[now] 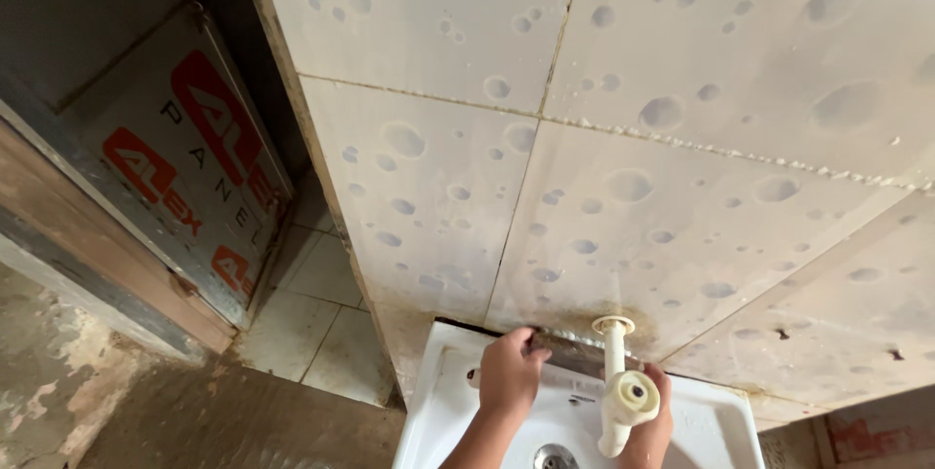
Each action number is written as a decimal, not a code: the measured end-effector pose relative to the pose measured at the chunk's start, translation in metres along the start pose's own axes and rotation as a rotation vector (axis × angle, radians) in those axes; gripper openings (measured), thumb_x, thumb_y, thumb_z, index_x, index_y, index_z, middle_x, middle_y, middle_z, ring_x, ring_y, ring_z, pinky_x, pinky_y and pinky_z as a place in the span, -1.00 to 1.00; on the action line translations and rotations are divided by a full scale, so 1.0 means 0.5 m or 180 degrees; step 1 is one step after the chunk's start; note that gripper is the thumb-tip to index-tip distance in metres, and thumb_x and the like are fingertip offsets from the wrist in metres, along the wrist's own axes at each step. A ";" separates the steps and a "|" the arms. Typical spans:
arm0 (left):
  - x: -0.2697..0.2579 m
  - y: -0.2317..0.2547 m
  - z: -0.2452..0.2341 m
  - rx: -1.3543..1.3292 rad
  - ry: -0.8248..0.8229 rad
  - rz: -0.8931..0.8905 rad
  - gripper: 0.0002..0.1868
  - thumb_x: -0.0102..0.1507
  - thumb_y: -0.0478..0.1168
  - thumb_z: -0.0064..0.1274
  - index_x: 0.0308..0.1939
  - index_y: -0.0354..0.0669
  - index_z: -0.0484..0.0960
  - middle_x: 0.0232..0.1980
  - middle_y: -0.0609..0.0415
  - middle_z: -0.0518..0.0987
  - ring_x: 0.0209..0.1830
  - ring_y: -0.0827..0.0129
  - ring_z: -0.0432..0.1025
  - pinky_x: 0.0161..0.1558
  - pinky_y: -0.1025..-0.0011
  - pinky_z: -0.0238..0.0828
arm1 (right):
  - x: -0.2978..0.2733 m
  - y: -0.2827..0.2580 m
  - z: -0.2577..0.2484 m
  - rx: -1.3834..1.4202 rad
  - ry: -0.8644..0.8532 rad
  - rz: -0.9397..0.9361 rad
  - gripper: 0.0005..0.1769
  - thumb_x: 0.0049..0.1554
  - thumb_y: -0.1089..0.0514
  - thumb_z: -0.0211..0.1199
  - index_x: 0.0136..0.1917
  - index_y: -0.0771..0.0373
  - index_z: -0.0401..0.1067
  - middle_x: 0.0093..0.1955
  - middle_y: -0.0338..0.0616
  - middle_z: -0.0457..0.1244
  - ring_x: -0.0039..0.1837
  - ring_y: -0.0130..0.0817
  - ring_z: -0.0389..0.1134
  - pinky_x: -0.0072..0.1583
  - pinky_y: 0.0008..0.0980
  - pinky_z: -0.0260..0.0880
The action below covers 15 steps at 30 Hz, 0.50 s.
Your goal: The person applies a dark sealant around the base of a sink faucet using their fingers and a small applicator, then retrieves a container with green residue from a shelf, rinses it under the faucet, and scrubs the interior with a brush.
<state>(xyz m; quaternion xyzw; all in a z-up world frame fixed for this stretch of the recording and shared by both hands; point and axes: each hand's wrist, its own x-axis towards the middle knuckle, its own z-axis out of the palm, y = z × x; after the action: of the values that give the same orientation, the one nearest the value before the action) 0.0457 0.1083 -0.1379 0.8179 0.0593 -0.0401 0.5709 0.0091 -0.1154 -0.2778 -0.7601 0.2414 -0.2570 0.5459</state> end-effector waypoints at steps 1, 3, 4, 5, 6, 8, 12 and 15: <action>0.001 -0.005 -0.006 -0.0021 0.0052 0.0121 -0.72 0.15 -0.12 0.24 -0.16 -0.23 0.69 -0.30 -0.03 0.68 -0.30 0.21 0.54 -0.19 0.27 0.43 | -0.003 0.000 0.001 0.0222 -0.0128 0.0119 -0.24 -0.03 0.21 0.44 0.38 0.35 0.21 -0.03 0.02 0.37 -0.08 -0.30 0.40 -0.08 -0.28 0.41; 0.013 -0.019 -0.019 -0.0081 0.0166 0.0380 -0.67 0.15 -0.08 0.26 -0.12 -0.21 0.70 -0.23 -0.01 0.71 -0.24 0.21 0.58 -0.14 0.25 0.48 | 0.002 -0.025 0.013 0.0671 -0.0383 0.0328 -0.22 -0.06 0.18 0.48 0.33 0.37 0.16 -0.10 0.05 0.32 -0.16 -0.28 0.40 -0.16 -0.26 0.40; 0.019 -0.023 -0.019 -0.0227 0.0187 0.0186 -0.67 0.18 -0.05 0.25 -0.12 -0.22 0.70 -0.22 0.00 0.71 -0.24 0.25 0.58 -0.14 0.28 0.48 | 0.006 -0.046 0.023 0.0412 -0.0469 0.0379 -0.25 -0.02 0.16 0.46 0.33 0.36 0.16 -0.10 0.04 0.31 -0.18 -0.25 0.39 -0.17 -0.23 0.42; 0.024 -0.027 -0.017 -0.0372 0.0208 -0.0009 -0.65 0.21 -0.02 0.24 -0.12 -0.23 0.70 -0.22 0.02 0.72 -0.24 0.28 0.58 -0.14 0.30 0.48 | 0.012 -0.072 0.033 0.0153 -0.0554 0.0431 -0.29 0.02 0.14 0.44 0.32 0.36 0.16 -0.10 0.02 0.31 -0.20 -0.22 0.39 -0.19 -0.20 0.45; 0.020 -0.033 -0.019 -0.0507 0.0219 -0.0226 -0.64 0.24 0.01 0.23 -0.12 -0.23 0.70 -0.21 0.03 0.73 -0.25 0.31 0.58 -0.14 0.32 0.48 | 0.007 -0.096 0.037 -0.0114 -0.0641 0.0508 -0.32 0.06 0.11 0.43 0.31 0.35 0.16 -0.10 0.01 0.30 -0.22 -0.19 0.39 -0.20 -0.17 0.47; 0.029 -0.032 -0.029 -0.0757 0.0109 -0.0574 -0.62 0.21 0.01 0.23 -0.10 -0.24 0.70 -0.19 0.05 0.72 -0.31 0.32 0.58 -0.29 0.33 0.51 | 0.011 -0.142 0.033 0.0226 -0.0959 0.0679 -0.34 0.06 0.15 0.43 0.28 0.37 0.15 -0.07 -0.01 0.29 -0.14 -0.24 0.39 -0.14 -0.20 0.51; 0.023 0.006 -0.040 -0.0917 0.0006 -0.0848 -0.60 0.18 0.01 0.27 -0.08 -0.20 0.68 -0.22 0.11 0.68 -0.34 0.44 0.57 -0.43 0.45 0.55 | 0.014 -0.182 -0.018 0.1676 -0.1594 0.0951 -0.42 0.04 0.26 0.28 0.30 0.28 0.18 0.05 -0.14 0.29 0.14 -0.35 0.45 0.06 -0.15 0.59; 0.022 0.026 -0.035 -0.0928 0.0118 -0.0708 -0.60 0.13 0.01 0.33 -0.17 -0.26 0.74 -0.31 0.06 0.69 -0.38 0.39 0.56 -0.40 0.42 0.50 | 0.039 -0.149 -0.052 0.1931 -0.1668 0.1685 -0.54 0.24 0.12 0.02 0.32 0.44 0.31 0.14 0.03 0.37 0.16 -0.15 0.44 0.23 -0.06 0.53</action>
<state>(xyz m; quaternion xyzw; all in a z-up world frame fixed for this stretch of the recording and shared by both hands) 0.0584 0.1209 -0.1211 0.7155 0.1650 -0.0788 0.6743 0.0133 -0.1250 -0.1972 -0.5182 0.1950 0.0323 0.8321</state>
